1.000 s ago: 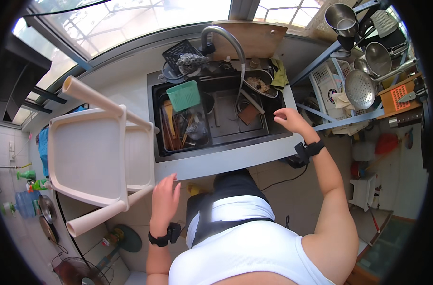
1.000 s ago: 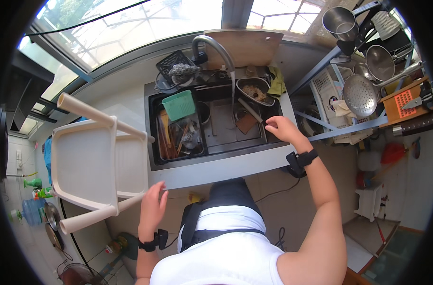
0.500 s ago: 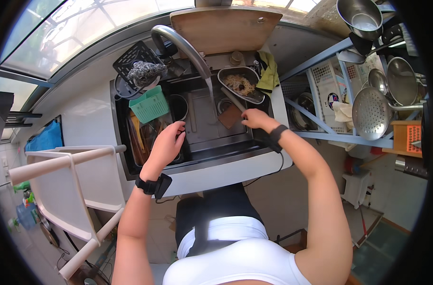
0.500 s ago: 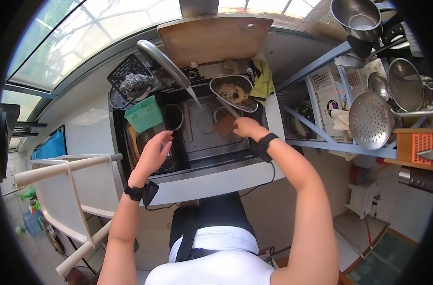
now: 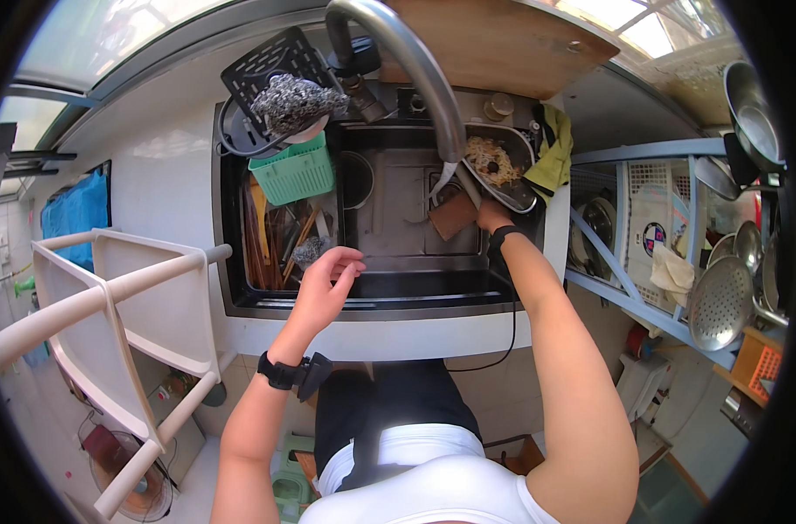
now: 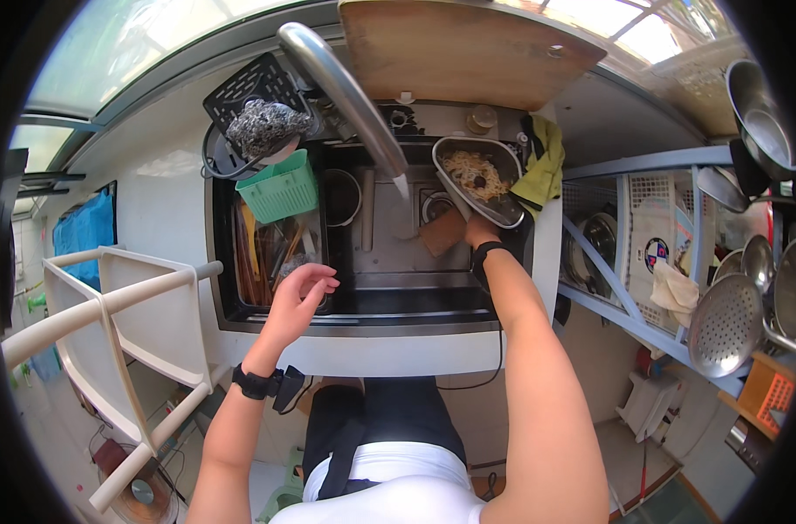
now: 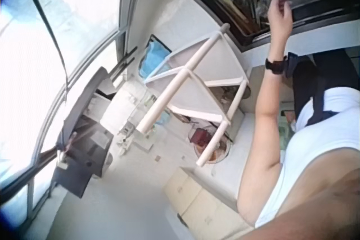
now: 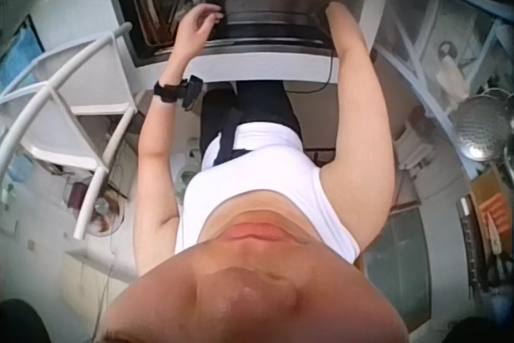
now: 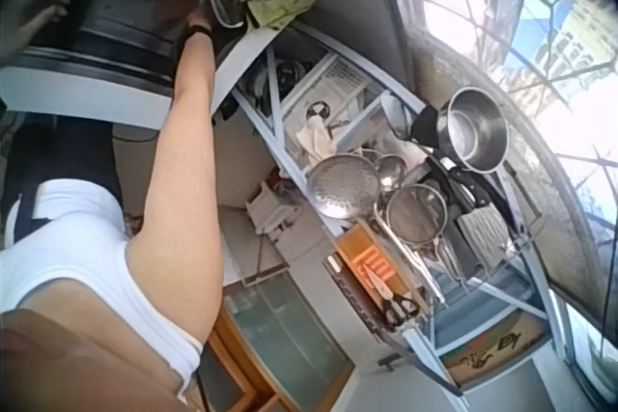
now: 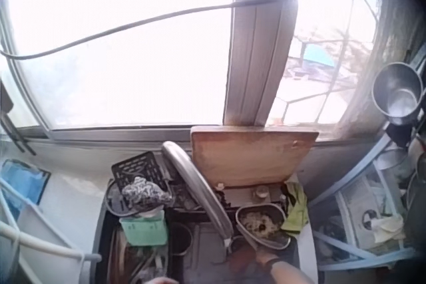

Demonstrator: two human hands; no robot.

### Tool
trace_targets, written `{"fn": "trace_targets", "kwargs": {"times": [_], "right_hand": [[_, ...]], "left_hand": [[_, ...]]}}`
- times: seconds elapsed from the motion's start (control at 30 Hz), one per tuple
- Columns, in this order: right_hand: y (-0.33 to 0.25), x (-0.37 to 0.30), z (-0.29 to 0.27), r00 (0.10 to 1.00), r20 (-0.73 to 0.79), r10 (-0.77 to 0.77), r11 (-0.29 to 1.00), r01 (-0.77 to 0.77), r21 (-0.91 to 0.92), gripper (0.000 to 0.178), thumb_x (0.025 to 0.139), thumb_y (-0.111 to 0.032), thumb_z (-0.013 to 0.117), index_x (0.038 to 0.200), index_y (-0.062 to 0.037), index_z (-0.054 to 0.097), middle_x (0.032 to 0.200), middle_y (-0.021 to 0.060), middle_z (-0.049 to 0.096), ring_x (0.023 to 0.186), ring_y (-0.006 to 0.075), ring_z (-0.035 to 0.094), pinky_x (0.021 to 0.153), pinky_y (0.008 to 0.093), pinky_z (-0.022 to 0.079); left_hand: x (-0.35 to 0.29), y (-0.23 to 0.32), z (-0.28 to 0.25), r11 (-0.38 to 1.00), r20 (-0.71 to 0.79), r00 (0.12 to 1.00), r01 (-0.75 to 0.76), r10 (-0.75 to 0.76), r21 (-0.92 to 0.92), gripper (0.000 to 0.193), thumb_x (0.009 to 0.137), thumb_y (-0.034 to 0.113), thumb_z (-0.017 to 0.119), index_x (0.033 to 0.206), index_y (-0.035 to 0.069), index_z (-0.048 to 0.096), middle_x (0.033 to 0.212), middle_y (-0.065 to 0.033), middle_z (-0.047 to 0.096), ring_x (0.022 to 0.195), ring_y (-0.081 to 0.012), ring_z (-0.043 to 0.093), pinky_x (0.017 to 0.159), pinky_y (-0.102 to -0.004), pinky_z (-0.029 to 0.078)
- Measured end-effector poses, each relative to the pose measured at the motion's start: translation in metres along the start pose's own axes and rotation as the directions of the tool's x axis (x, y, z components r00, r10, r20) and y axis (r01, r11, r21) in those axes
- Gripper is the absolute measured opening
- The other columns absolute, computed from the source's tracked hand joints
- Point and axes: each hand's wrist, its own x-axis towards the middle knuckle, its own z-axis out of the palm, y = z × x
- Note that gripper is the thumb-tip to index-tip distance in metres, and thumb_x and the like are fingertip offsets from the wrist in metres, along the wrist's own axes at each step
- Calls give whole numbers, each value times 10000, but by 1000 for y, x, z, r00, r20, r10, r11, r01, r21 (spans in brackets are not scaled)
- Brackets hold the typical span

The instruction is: Assembling a white plastic multi-tier shelf in a kitchen.

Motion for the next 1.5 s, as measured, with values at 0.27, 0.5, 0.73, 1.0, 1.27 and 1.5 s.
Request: {"fn": "trace_targets", "kwargs": {"times": [0.27,0.5,0.73,1.0,1.27,1.5], "right_hand": [[-21,3,22,995,24,-94,986,89,141,443,863,-189,671,1232,8,527,1169,272,613,1042,431,623,861,494,521],[-67,-49,-7,929,-325,-178,889,294,350,377,854,-324,639,1038,2,593,1006,254,651,956,423,634,810,499,523],[-74,-109,-54,696,-658,-288,792,559,244,295,880,-256,625,1103,-63,624,935,169,667,870,384,639,747,478,508],[-91,-143,-88,761,-610,-221,744,536,399,327,827,-282,713,1100,-106,678,877,133,708,820,326,682,716,410,536],[-106,-152,-96,719,-675,-166,679,579,451,307,800,-226,744,1065,-81,687,877,157,710,800,336,689,723,407,548],[-110,-157,-93,681,-721,-128,631,617,471,313,804,-205,732,1087,-78,694,872,173,705,798,339,687,718,398,547]], "left_hand": [[-19,-5,-3,1000,-17,1000,4,-4,-1,207,963,47,504,1133,-28,594,1015,-109,683,972,-185,653,891,-310,507],[-27,-2,-3,1000,2,1000,0,0,1,206,964,46,504,1133,-29,594,1012,-112,683,979,-191,658,897,-316,510],[-37,0,-3,999,39,998,-50,50,-1,206,962,38,502,1134,-35,590,1025,-112,670,990,-189,655,902,-319,515],[-56,-3,-12,999,44,998,-42,42,-1,205,960,30,500,1130,-46,586,1027,-109,654,991,-183,646,907,-314,512],[-75,-5,-16,1000,8,1000,-13,13,-21,201,965,39,501,1125,-40,595,1025,-104,656,984,-179,646,899,-311,513],[-83,-15,-16,999,-6,999,-42,42,-34,203,965,46,508,1127,-38,597,1012,-96,657,973,-172,647,889,-310,517]]}}
